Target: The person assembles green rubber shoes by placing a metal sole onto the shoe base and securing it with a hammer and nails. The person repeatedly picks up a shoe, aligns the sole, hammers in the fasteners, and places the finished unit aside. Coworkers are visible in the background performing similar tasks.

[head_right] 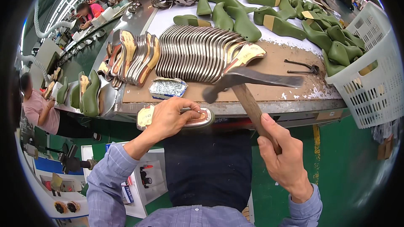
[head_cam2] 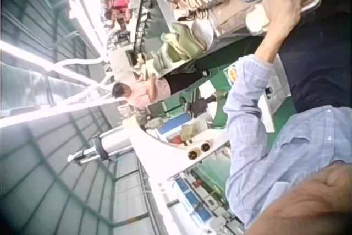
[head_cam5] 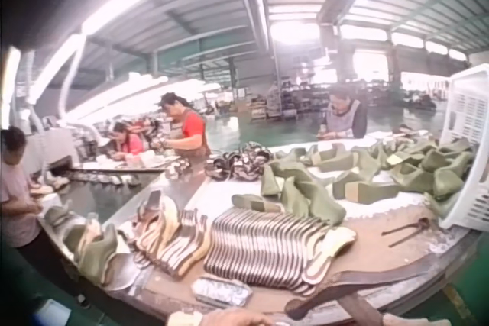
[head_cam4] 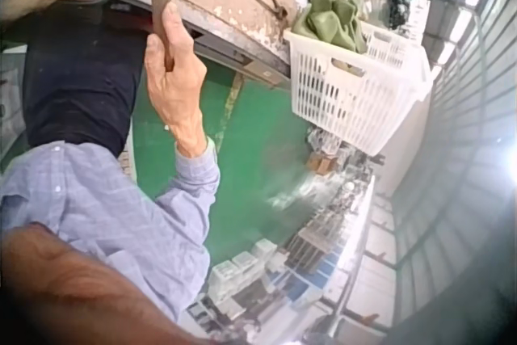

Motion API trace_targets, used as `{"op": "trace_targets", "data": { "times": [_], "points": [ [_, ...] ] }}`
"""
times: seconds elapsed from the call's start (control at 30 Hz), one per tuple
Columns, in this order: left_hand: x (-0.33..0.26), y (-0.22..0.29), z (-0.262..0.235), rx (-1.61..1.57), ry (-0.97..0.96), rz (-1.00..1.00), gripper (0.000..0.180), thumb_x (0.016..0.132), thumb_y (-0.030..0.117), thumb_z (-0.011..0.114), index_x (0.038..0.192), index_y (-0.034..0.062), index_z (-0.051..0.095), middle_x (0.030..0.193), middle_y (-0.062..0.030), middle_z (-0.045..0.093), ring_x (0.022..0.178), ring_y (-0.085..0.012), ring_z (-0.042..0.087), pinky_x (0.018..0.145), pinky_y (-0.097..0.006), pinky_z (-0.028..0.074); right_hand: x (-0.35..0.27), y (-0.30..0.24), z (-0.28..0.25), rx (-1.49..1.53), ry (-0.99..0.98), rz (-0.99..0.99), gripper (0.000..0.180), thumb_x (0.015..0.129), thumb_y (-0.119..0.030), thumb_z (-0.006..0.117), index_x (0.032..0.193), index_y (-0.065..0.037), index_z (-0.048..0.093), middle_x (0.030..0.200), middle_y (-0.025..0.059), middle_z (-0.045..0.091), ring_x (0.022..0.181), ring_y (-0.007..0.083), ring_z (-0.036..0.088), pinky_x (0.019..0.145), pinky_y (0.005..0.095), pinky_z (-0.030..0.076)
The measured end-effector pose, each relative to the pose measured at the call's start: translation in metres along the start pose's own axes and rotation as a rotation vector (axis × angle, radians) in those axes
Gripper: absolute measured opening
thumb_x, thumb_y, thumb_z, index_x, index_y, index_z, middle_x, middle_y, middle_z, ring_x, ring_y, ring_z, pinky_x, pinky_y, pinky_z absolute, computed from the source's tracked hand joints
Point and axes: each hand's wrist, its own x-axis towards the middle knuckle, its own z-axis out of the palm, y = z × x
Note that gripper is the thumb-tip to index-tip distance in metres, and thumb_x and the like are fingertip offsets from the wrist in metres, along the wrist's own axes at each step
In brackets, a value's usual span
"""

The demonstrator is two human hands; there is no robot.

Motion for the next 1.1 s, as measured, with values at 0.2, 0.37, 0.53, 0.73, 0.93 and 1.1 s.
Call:
{"op": "trace_targets", "data": {
  "times": [0.2, 0.37, 0.53, 0.73, 0.93, 1.1],
  "points": [
    [0.002, 0.009, -0.003, 0.01, -0.033, 0.0, 0.024, 0.085, 0.037, 0.076, 0.091, 0.0139, 0.076, 0.084, -0.0106, 0.071, 0.083, -0.0333, 0.067, 0.072, -0.043, 0.05, 0.018, -0.017, 0.018, -0.185, -0.261, -0.069, 0.045, 0.09, 0.003, 0.068, 0.134, 0.001, 0.058, 0.101, 0.0178, 0.071, 0.071, 0.013, 0.064, 0.068, 0.0245, 0.052],
    [-0.009, -0.002, -0.014, 0.108, -0.018, 0.234, 0.054, 0.081, 0.044, 0.078, 0.121, 0.0113, 0.063, 0.103, -0.0132, 0.07, 0.101, -0.0389, 0.064, 0.085, -0.047, 0.048, 0.009, -0.015, 0.015, -0.025, -0.06, -0.041, 0.047, 0.092, 0.002, 0.066, 0.137, -0.002, 0.054, 0.099, 0.0152, 0.072, 0.066, 0.0165, 0.063, 0.062, 0.0284, 0.052],
    [-0.018, -0.027, -0.021, 0.39, -0.041, 0.412, 0.063, 0.078, 0.047, 0.078, 0.127, 0.0136, 0.059, 0.111, -0.0089, 0.068, 0.113, -0.0281, 0.062, 0.094, -0.041, 0.041, -0.015, -0.004, 0.009, 0.179, 0.055, 0.198, 0.048, 0.093, 0.003, 0.064, 0.139, 0.0, 0.047, 0.093, 0.01, 0.068, 0.068, 0.0065, 0.056, 0.06, 0.0227, 0.046],
    [-0.018, -0.015, -0.016, 0.404, -0.071, 0.366, 0.054, 0.08, 0.04, 0.075, 0.123, 0.013, 0.059, 0.103, -0.0083, 0.065, 0.095, -0.0277, 0.064, 0.086, -0.041, 0.041, -0.041, 0.014, 0.022, 0.046, 0.141, 0.007, 0.051, 0.089, 0.004, 0.07, 0.136, 0.003, 0.051, 0.116, 0.0206, 0.07, 0.095, 0.0196, 0.07, 0.077, 0.0289, 0.056],
    [-0.021, -0.016, -0.018, 0.412, -0.086, 0.335, 0.053, 0.08, 0.041, 0.075, 0.121, 0.0117, 0.059, 0.101, -0.0094, 0.062, 0.095, -0.0288, 0.063, 0.086, -0.041, 0.041, -0.025, -0.007, 0.004, -0.003, 0.122, -0.144, 0.049, 0.09, 0.005, 0.068, 0.136, 0.001, 0.055, 0.124, 0.0247, 0.065, 0.091, 0.0217, 0.071, 0.073, 0.0296, 0.057],
    [-0.015, -0.012, -0.014, 0.444, -0.11, 0.35, 0.053, 0.082, 0.043, 0.075, 0.12, 0.0107, 0.058, 0.102, -0.0109, 0.061, 0.097, -0.0299, 0.062, 0.084, -0.042, 0.042, -0.025, -0.009, 0.017, 0.009, 0.18, -0.251, 0.055, 0.089, 0.005, 0.068, 0.14, -0.005, 0.05, 0.094, 0.0189, 0.063, 0.057, 0.0168, 0.056, 0.051, 0.0306, 0.049]
  ]
}}
